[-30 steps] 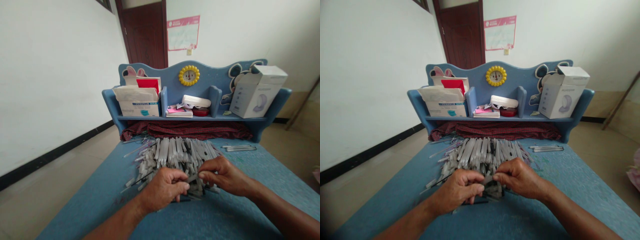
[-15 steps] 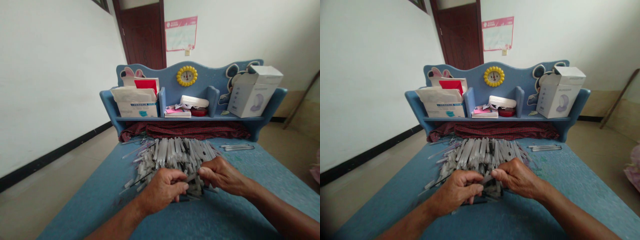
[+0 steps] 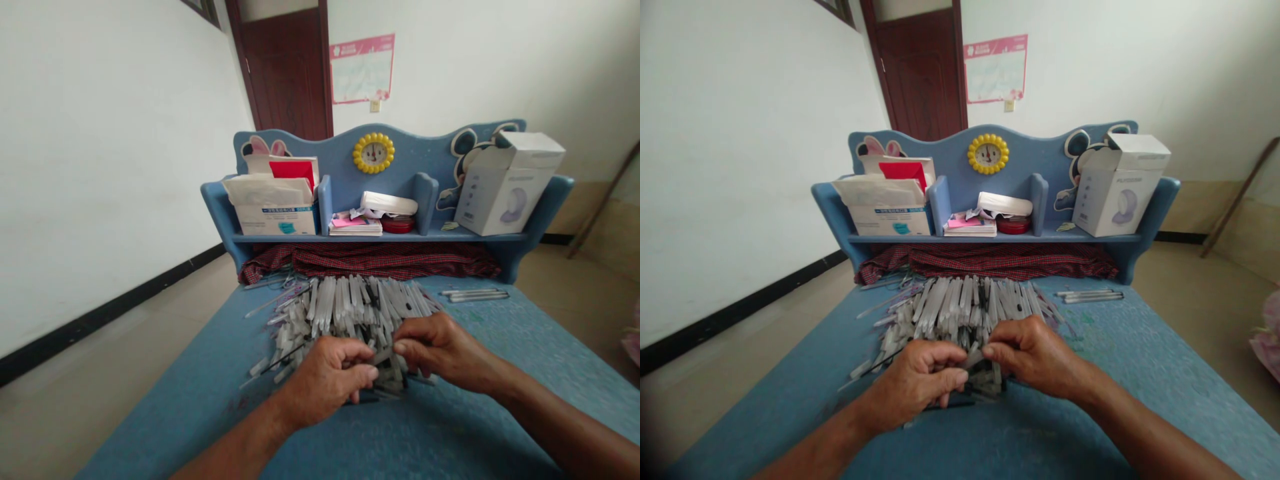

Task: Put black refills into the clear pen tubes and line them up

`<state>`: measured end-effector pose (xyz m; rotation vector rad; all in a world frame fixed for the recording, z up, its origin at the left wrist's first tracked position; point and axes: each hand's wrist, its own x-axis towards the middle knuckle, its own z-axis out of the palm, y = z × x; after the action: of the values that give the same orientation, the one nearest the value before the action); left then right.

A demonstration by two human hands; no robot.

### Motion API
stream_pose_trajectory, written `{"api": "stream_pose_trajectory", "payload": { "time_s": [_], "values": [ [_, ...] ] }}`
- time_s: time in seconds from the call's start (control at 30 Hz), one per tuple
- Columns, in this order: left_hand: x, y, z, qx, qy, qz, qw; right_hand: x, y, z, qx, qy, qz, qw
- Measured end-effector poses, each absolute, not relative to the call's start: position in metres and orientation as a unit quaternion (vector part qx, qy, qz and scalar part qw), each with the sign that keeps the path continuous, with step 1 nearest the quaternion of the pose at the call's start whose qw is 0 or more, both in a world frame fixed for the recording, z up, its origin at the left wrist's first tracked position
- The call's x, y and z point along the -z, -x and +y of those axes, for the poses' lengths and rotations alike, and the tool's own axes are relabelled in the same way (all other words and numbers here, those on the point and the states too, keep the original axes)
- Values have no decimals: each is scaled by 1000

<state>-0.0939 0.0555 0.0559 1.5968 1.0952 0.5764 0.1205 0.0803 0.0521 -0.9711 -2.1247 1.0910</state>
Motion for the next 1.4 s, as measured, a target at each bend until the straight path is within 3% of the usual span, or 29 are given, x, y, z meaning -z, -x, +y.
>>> {"api": "stream_pose_trajectory", "payload": {
  "time_s": [0.5,0.83,1.4],
  "values": [
    [-53,94,55,-237,-682,457,519,-51,-119,81,-417,352,-789,284],
    [-48,92,55,-270,-860,396,177,-48,-110,78,-420,396,-763,291],
    [-52,93,55,-229,-886,377,143,-56,-113,76,-421,416,-744,310]
  ]
}}
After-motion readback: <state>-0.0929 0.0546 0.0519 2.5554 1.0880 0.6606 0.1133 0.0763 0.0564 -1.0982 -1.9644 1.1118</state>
